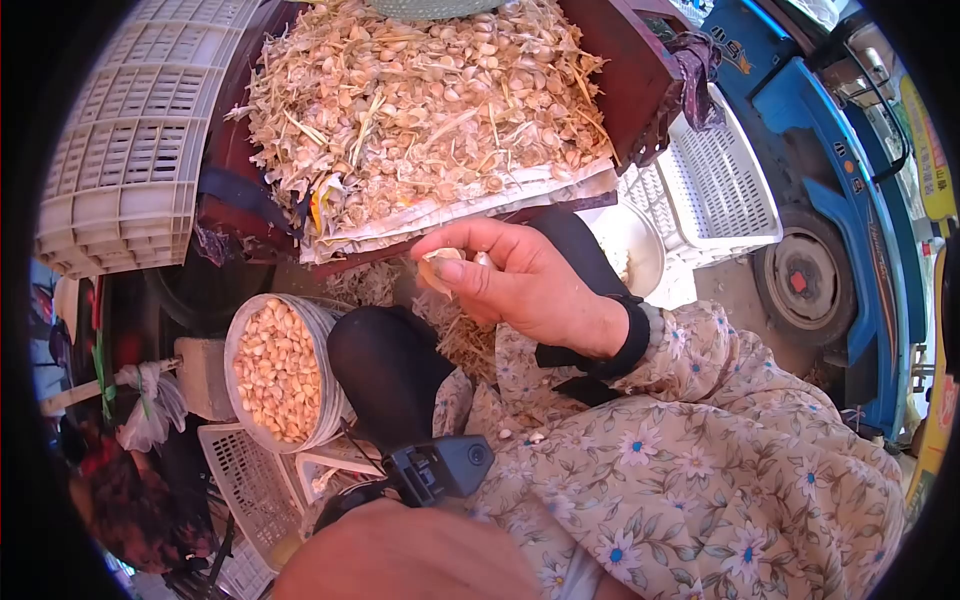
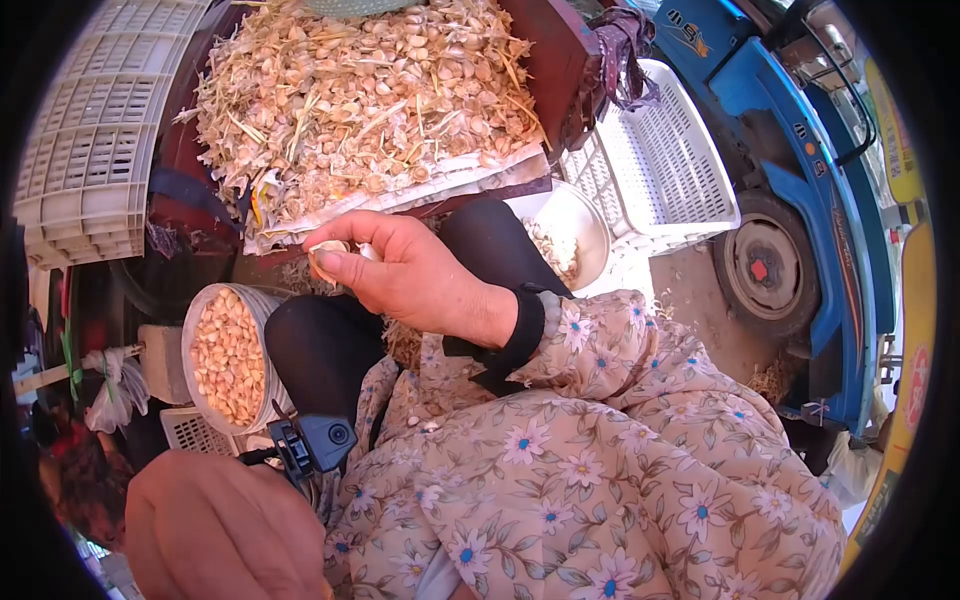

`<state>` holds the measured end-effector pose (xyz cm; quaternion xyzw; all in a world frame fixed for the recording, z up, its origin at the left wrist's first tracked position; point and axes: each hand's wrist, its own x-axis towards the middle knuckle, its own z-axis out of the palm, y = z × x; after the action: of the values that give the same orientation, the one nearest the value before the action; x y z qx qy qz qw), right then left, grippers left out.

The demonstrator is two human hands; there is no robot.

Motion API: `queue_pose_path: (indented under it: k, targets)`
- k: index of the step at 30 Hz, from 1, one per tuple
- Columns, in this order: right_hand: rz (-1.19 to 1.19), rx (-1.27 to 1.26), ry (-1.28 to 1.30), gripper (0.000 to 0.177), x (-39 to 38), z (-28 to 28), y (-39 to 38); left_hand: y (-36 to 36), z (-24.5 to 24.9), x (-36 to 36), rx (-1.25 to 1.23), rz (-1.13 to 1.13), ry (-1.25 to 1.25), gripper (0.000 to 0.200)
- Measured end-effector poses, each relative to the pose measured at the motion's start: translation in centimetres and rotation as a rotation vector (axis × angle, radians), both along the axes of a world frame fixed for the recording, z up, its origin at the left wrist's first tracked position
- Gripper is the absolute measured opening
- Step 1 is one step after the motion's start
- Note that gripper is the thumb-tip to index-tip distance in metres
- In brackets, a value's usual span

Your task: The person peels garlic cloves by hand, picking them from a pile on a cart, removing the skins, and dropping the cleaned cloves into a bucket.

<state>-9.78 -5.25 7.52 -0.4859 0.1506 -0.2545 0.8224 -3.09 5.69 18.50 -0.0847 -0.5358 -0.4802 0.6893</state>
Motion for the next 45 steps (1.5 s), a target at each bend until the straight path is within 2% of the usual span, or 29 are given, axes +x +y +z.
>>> queue_pose_path:
  k: [7,9,11,12,15,17,18,21,24,27,30,33,36,39,42,45]
  targets:
    - [0.054,-0.037,0.013,0.024,-0.6,1.0,1.4,2.3,-0.6,0.6,0.293,0.028,-0.019,0.007]
    - [0.053,-0.077,-0.03,0.025,-0.8,1.5,1.3,2.0,-2.0,3.1,0.417,0.031,-0.061,0.009]
    - [-0.011,-0.181,-0.111,0.024,-0.4,1.2,1.3,2.7,-4.8,4.2,0.697,0.137,0.071,0.025]
    - [-0.116,-0.318,-0.175,0.018,-0.2,1.0,1.4,2.7,-6.3,4.6,0.77,0.141,0.097,0.026]
    - [-0.13,-0.381,-0.148,0.018,-0.6,1.4,2.0,3.1,-9.0,4.9,0.957,0.206,0.173,0.029]
    - [-0.044,-0.197,-0.137,0.02,-0.9,1.5,2.6,2.9,-9.4,3.6,1.029,0.29,0.197,0.032]
    - [-0.005,-0.109,-0.133,0.02,-1.0,1.7,2.8,2.8,-9.8,3.4,1.001,0.336,0.173,0.04]
    - [-0.075,-0.215,-0.193,0.023,-0.4,1.0,3.2,2.4,-9.7,2.7,1.011,0.512,0.093,0.04]
    - [-0.256,-0.462,-0.177,0.019,0.0,0.5,3.5,2.5,-10.5,2.4,0.98,0.542,0.178,0.037]
    - [-0.275,-0.64,-0.108,0.017,-0.4,0.7,3.5,2.5,-10.4,2.1,0.975,0.566,0.17,0.033]
    - [-0.238,-0.578,-0.142,0.018,-0.5,0.2,3.4,2.9,-11.0,2.8,0.931,0.502,0.142,0.03]
    - [-0.206,-0.632,-0.128,0.019,-0.9,0.6,3.3,3.1,-11.1,2.6,0.955,0.608,0.14,0.029]
    - [-0.139,-0.638,-0.155,0.02,-1.1,1.2,2.9,3.1,-11.1,2.7,0.898,0.553,0.129,0.029]
    - [-0.149,-0.665,-0.129,0.019,-1.3,1.6,3.0,3.0,-10.5,2.5,0.845,0.611,0.042,0.028]
    - [-0.213,-0.835,-0.097,0.018,-1.4,1.6,2.9,3.2,-10.2,2.1,0.855,0.757,-0.082,0.028]
    - [-0.237,-0.895,-0.053,0.018,-1.8,2.5,3.1,3.0,-10.1,1.9,0.776,1.054,-0.213,0.025]
